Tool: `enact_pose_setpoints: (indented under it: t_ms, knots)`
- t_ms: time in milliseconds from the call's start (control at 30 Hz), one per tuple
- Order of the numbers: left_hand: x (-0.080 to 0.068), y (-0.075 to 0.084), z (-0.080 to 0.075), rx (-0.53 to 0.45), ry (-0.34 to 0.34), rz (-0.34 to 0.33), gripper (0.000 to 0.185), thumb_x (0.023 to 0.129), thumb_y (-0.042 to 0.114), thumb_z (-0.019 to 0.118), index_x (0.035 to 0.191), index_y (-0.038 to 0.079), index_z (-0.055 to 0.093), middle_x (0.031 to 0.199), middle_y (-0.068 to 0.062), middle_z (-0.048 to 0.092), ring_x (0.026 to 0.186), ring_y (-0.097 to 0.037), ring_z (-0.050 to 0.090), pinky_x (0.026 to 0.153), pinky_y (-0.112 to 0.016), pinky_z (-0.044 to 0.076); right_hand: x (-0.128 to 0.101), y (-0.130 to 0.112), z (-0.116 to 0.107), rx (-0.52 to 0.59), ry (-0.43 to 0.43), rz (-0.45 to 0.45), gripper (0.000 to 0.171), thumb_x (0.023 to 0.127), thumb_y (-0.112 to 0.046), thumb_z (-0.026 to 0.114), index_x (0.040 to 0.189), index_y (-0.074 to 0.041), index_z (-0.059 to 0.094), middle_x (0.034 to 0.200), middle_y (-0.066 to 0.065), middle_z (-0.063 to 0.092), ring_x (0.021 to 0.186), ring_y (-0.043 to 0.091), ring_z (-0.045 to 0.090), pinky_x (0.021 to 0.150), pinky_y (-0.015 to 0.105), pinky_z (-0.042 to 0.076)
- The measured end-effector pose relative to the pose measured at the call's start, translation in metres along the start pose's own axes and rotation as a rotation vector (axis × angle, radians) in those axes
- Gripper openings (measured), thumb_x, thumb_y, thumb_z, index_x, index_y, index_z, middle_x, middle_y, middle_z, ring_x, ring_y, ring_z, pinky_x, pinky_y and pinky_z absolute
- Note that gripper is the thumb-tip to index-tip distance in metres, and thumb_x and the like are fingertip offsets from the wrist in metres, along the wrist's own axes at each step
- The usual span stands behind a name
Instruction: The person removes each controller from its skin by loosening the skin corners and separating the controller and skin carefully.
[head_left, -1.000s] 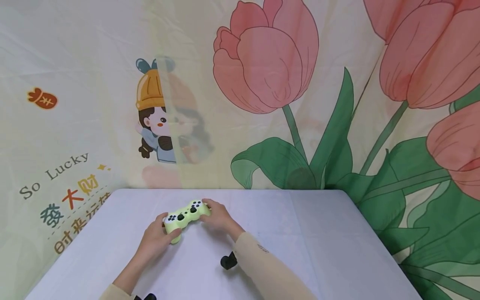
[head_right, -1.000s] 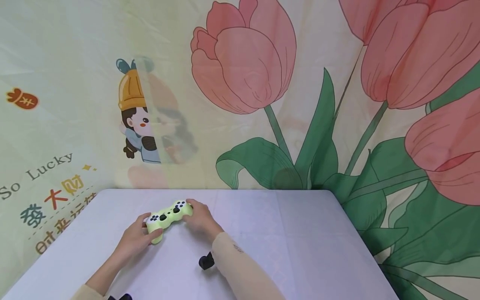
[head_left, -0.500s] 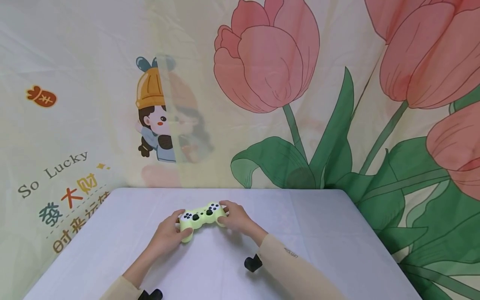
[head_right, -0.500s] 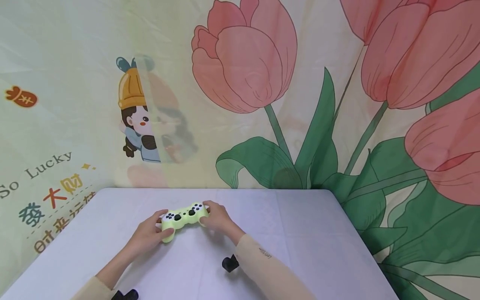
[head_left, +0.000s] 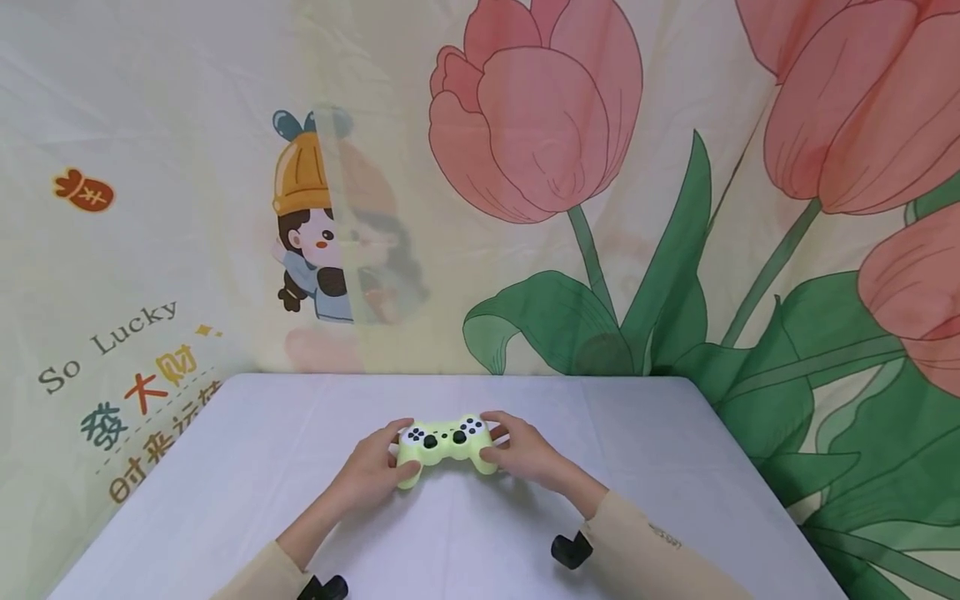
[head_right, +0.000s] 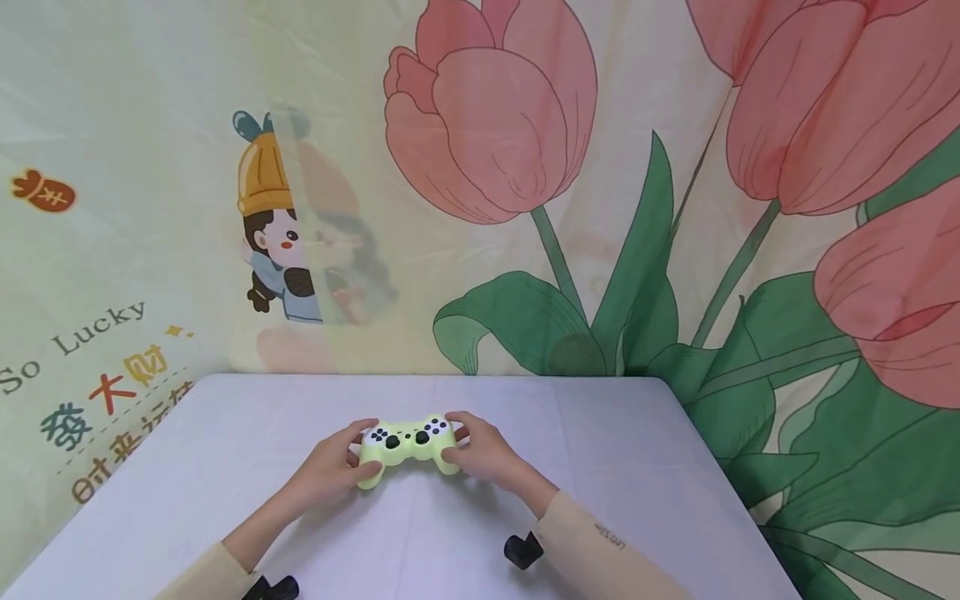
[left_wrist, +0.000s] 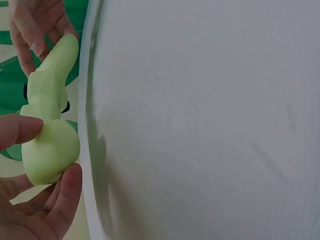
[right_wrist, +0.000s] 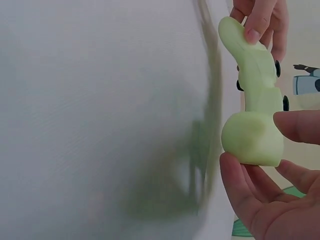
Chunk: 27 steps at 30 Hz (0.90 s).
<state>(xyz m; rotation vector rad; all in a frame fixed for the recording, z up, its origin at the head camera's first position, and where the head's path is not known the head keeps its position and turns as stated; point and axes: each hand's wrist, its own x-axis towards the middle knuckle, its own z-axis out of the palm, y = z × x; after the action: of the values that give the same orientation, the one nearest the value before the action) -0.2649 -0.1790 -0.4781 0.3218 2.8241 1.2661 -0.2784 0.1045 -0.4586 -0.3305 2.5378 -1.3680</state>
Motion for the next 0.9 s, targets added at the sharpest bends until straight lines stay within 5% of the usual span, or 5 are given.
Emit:
enact_pose_setpoints:
  t_ms: [667,900]
  knots:
    - [-0.012,0.036,0.036,-0.012,-0.158,0.148,0.076,0.091,0.024,0.082,0.157,0.008,0.048,0.13,-0.009,0.064,0.069,-0.009,0.058,0.061,-0.026,0.049,-0.066,0.04,-0.03,0.133,0.01,0.024,0.068,0.093,-0.01,0.081,0.152,-0.008,0.049,0.123,0.015,0.062,0.095,0.021,0.066,0.077,0.04,0.061]
    - [-0.017,0.039,0.042,-0.013,-0.188,0.134,0.076,0.092,0.024,0.083,0.158,0.009,0.047,0.132,-0.009,0.063,0.073,-0.011,0.059,0.062,-0.027,0.049,-0.075,0.045,-0.03,0.118,-0.002,0.033,0.068,0.093,-0.011,0.081,0.152,-0.007,0.048,0.121,0.015,0.061,0.095,0.021,0.067,0.077,0.039,0.06]
